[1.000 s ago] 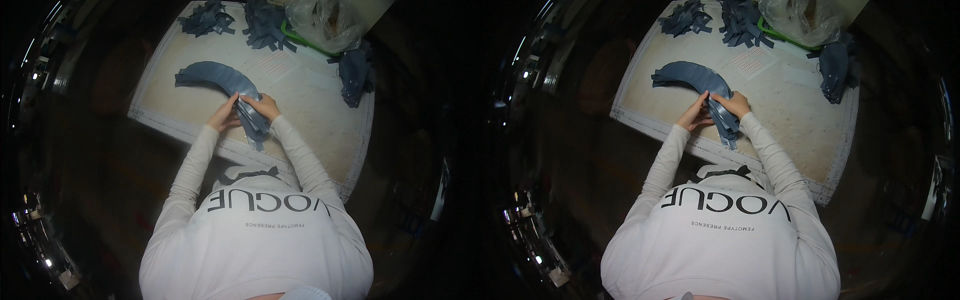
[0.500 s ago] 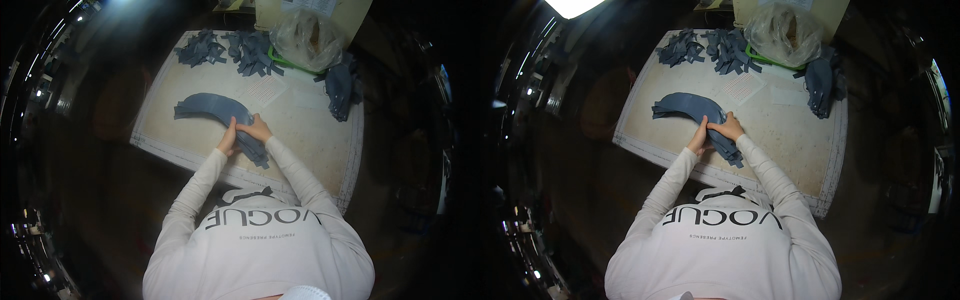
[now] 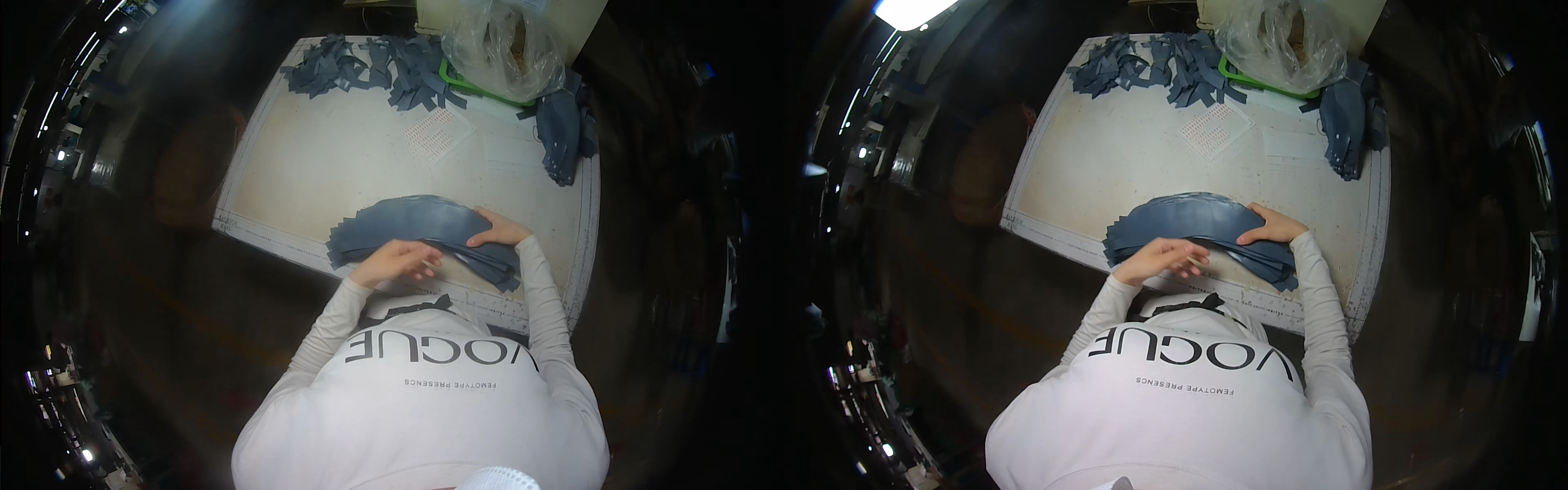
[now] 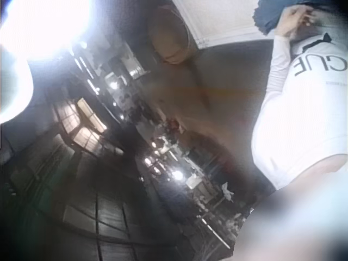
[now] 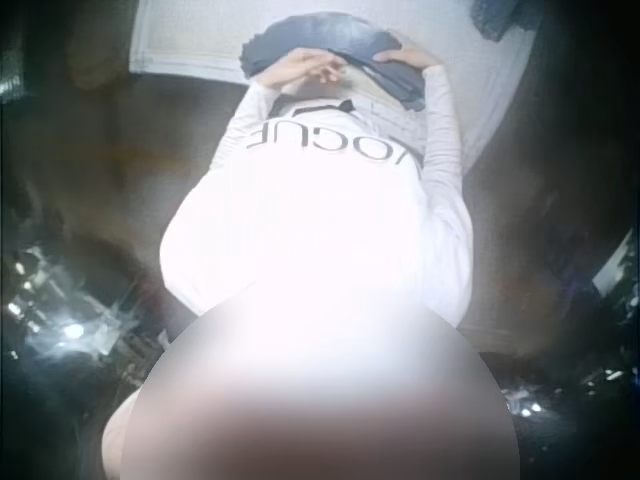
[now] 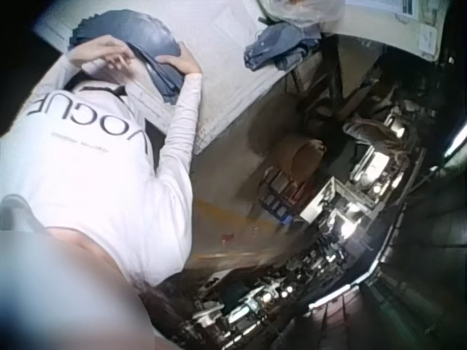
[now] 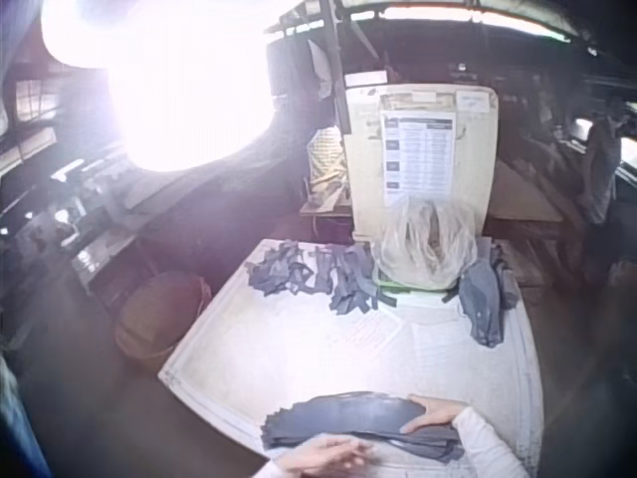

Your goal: The person walks to a work table and begins stacking gray fabric pieces. They repeatedly pick up individual pieces, align them, and place them into a growing stack on the table. The task continues with consistent hand movements and no tools used.

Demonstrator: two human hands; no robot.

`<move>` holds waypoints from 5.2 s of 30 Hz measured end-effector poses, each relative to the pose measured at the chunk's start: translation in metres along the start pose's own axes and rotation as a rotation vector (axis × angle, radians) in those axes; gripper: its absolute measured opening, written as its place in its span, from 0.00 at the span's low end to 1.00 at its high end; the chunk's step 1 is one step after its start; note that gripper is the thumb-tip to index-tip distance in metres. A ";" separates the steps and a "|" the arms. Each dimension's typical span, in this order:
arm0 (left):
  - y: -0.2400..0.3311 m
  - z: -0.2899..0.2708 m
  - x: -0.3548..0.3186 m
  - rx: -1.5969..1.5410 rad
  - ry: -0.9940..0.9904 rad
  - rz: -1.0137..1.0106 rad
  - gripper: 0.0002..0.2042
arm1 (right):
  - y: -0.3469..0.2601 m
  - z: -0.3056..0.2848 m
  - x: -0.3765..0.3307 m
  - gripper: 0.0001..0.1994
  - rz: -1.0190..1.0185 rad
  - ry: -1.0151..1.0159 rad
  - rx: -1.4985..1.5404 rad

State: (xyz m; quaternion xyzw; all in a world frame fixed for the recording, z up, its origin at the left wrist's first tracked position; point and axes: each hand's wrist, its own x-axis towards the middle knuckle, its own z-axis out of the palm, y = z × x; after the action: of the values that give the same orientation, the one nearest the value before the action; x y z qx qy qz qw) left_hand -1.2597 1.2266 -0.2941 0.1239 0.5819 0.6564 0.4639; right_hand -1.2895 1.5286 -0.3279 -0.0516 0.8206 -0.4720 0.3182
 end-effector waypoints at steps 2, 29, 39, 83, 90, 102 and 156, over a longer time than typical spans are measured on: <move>0.012 -0.011 -0.006 0.103 0.260 0.237 0.13 | 0.000 0.002 -0.008 0.47 0.013 0.071 -0.003; -0.015 -0.014 -0.014 1.073 1.077 0.537 0.18 | -0.043 0.084 -0.044 0.09 -0.484 1.031 -0.407; 0.010 -0.038 -0.064 0.457 0.336 0.242 0.07 | -0.047 0.087 -0.082 0.07 -0.402 0.473 0.149; 0.032 -0.047 0.015 0.299 0.642 0.484 0.07 | -0.012 -0.030 -0.015 0.06 -0.452 0.985 0.210; 0.036 -0.063 0.008 0.508 0.964 0.614 0.07 | 0.081 -0.045 0.029 0.10 0.007 0.993 0.186; 0.004 -0.019 -0.008 1.091 0.850 0.451 0.22 | 0.029 -0.001 -0.013 0.13 -0.183 1.123 -0.336; -0.004 -0.021 -0.010 1.018 0.917 0.468 0.11 | -0.032 0.081 -0.029 0.15 -0.314 0.987 -0.302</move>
State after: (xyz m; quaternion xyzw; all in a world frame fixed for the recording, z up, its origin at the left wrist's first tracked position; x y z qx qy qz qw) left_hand -1.2674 1.2047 -0.3004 0.1581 0.9097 0.3720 -0.0951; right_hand -1.2273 1.4615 -0.3168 0.0091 0.9137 -0.3588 -0.1906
